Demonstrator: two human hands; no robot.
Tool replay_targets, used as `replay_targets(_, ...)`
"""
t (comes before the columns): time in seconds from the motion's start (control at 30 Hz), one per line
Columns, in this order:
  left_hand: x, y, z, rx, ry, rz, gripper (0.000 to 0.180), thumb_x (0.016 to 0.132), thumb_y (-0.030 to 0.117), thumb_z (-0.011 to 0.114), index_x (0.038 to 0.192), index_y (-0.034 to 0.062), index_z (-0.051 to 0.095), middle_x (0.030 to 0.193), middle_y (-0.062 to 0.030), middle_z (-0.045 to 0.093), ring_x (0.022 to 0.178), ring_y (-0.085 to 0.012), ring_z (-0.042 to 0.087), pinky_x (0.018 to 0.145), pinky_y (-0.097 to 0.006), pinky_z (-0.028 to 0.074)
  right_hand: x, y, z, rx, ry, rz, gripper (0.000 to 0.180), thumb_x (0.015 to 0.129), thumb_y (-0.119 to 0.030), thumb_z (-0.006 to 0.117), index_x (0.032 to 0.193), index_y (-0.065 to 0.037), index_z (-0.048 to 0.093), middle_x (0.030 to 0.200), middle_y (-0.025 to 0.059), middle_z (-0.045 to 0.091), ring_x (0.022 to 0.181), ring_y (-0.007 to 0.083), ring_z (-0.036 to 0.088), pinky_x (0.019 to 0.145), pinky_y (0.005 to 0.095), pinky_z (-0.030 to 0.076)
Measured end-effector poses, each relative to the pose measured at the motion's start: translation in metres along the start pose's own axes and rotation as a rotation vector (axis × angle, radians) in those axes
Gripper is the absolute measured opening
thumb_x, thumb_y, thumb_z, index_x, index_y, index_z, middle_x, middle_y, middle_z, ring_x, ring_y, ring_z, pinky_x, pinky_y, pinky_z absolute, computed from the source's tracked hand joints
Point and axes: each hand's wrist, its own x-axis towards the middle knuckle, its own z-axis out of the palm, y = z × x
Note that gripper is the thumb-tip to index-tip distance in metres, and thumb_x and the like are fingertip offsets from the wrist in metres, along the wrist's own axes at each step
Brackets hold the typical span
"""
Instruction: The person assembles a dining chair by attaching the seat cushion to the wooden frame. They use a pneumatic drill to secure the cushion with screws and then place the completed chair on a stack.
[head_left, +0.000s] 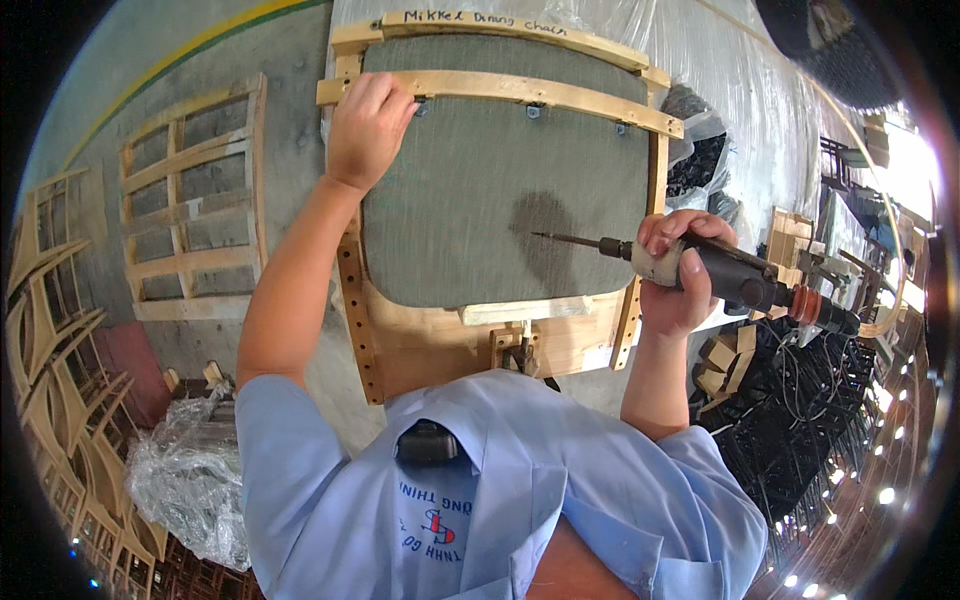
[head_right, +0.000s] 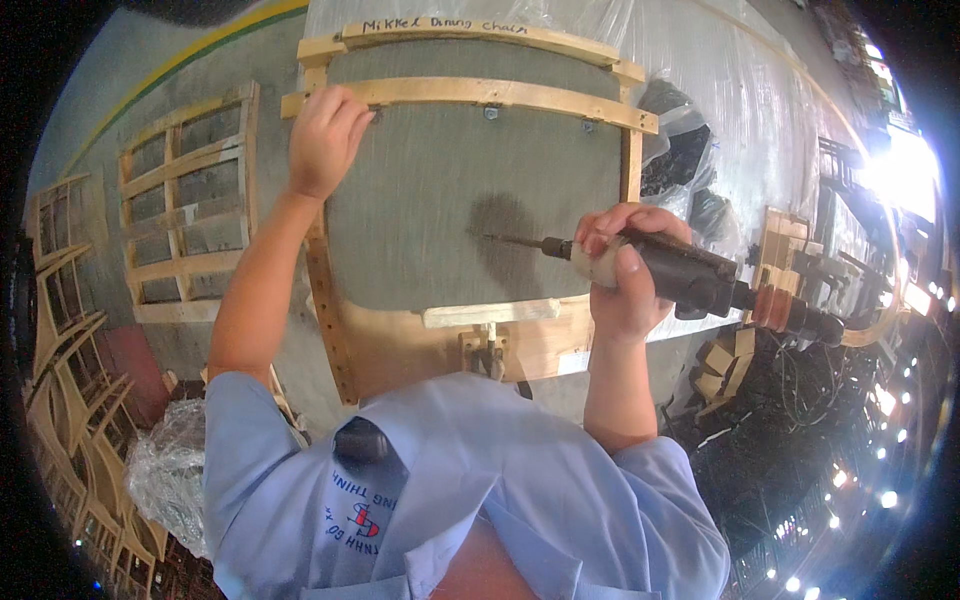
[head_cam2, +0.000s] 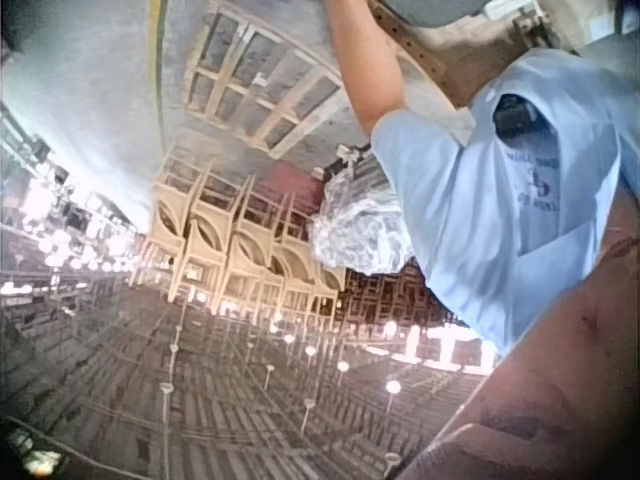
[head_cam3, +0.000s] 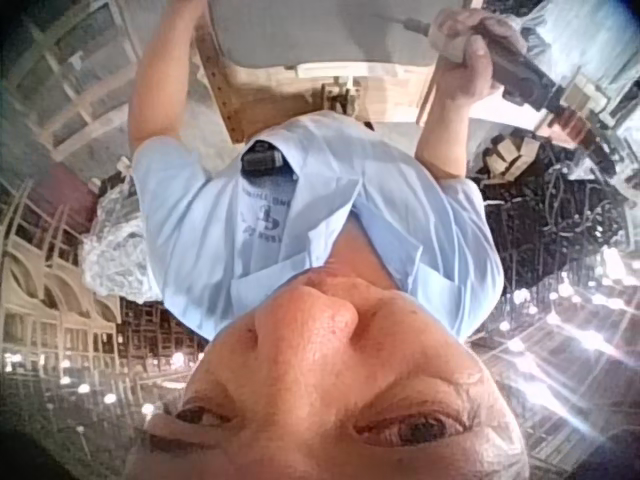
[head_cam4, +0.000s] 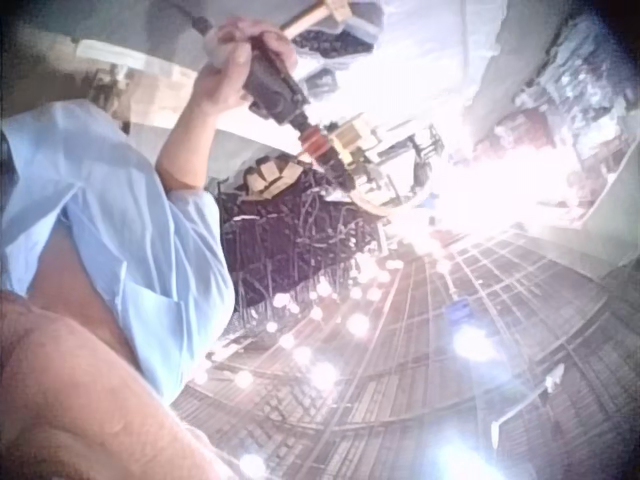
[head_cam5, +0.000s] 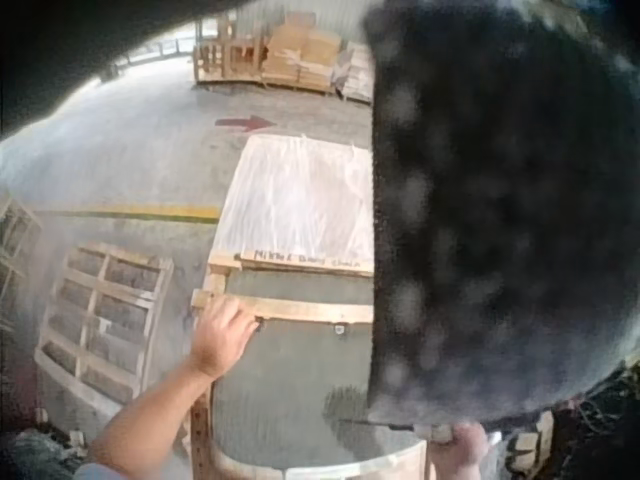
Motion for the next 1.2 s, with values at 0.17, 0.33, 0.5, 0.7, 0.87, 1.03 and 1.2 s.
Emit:
replay_targets(0.17, 0.004, -0.006, 0.001, 0.013, -0.037, 0.008, 0.016, 0.084, 0.009, 0.077, 0.088, 0.0033, 0.063, 0.091, -0.0088, 0.059, 0.085, -0.0299, 0.060, 0.072, -0.041, 0.050, 0.001, 0.004, 0.000, 0.012, -0.029, 0.003, 0.034, 0.089, -0.010, 0.069, 0.120, -0.005, 0.056, 0.101, 0.0171, 0.063, 0.080, 0.0249, 0.061, 0.076, 0.0479, 0.052)
replay_targets(0.33, 0.005, -0.011, 0.001, 0.017, -0.049, 0.017, 0.020, 0.084, 0.011, 0.078, 0.096, 0.0036, 0.063, 0.097, -0.0083, 0.060, 0.089, -0.0300, 0.062, 0.076, -0.041, 0.053, -0.002, 0.002, -0.002, -0.021, 0.004, 0.003, 0.033, 0.089, -0.010, 0.068, 0.119, -0.005, 0.057, 0.101, 0.0171, 0.063, 0.082, 0.0251, 0.061, 0.077, 0.0478, 0.051)
replay_targets(0.5, 0.009, -0.011, -0.006, -0.039, -0.125, -0.021, 0.026, 0.086, 0.013, 0.078, 0.107, 0.0039, 0.066, 0.107, -0.0061, 0.060, 0.101, -0.0275, 0.062, 0.086, -0.040, 0.056, -0.002, 0.000, -0.003, 0.000, -0.011, 0.004, 0.032, 0.090, -0.010, 0.067, 0.120, -0.005, 0.056, 0.101, 0.0172, 0.064, 0.083, 0.0246, 0.061, 0.077, 0.0482, 0.052)
replay_targets(0.7, 0.017, -0.016, -0.006, -0.038, -0.204, -0.013, 0.029, 0.088, 0.015, 0.076, 0.112, 0.0035, 0.066, 0.116, -0.0058, 0.062, 0.110, -0.0274, 0.062, 0.091, -0.041, 0.055, 0.009, 0.007, 0.007, 0.014, -0.082, -0.005, 0.034, 0.090, -0.008, 0.069, 0.121, -0.005, 0.055, 0.102, 0.0182, 0.064, 0.084, 0.0247, 0.062, 0.079, 0.0489, 0.053)
replay_targets(0.87, 0.016, -0.022, -0.001, 0.038, -0.306, -0.005, 0.026, 0.092, 0.017, 0.073, 0.114, 0.0052, 0.064, 0.115, -0.0052, 0.064, 0.111, -0.0235, 0.063, 0.095, -0.037, 0.055, 0.028, 0.020, 0.033, 0.015, -0.158, -0.005, 0.036, 0.090, -0.008, 0.071, 0.121, -0.005, 0.053, 0.101, 0.0177, 0.064, 0.084, 0.0252, 0.063, 0.078, 0.0475, 0.054)
replay_targets(1.03, 0.032, -0.024, -0.011, -0.025, -0.379, -0.009, 0.022, 0.089, 0.022, 0.071, 0.102, 0.0059, 0.063, 0.104, -0.0115, 0.063, 0.094, -0.0337, 0.066, 0.079, -0.044, 0.056, 0.063, 0.051, 0.068, 0.000, -0.236, -0.004, 0.032, 0.090, -0.004, 0.066, 0.120, -0.003, 0.056, 0.101, 0.0177, 0.063, 0.087, 0.0255, 0.062, 0.083, 0.0463, 0.052)
replay_targets(1.2, 0.024, -0.034, -0.003, -0.065, -0.331, 0.065, 0.022, 0.086, 0.022, 0.073, 0.094, 0.0057, 0.061, 0.096, -0.0131, 0.055, 0.089, -0.0336, 0.063, 0.078, -0.043, 0.053, 0.100, 0.087, 0.115, -0.079, -0.304, -0.044, 0.019, 0.093, -0.002, 0.063, 0.112, 0.000, 0.060, 0.099, 0.0136, 0.066, 0.089, 0.0221, 0.063, 0.085, 0.0379, 0.052)
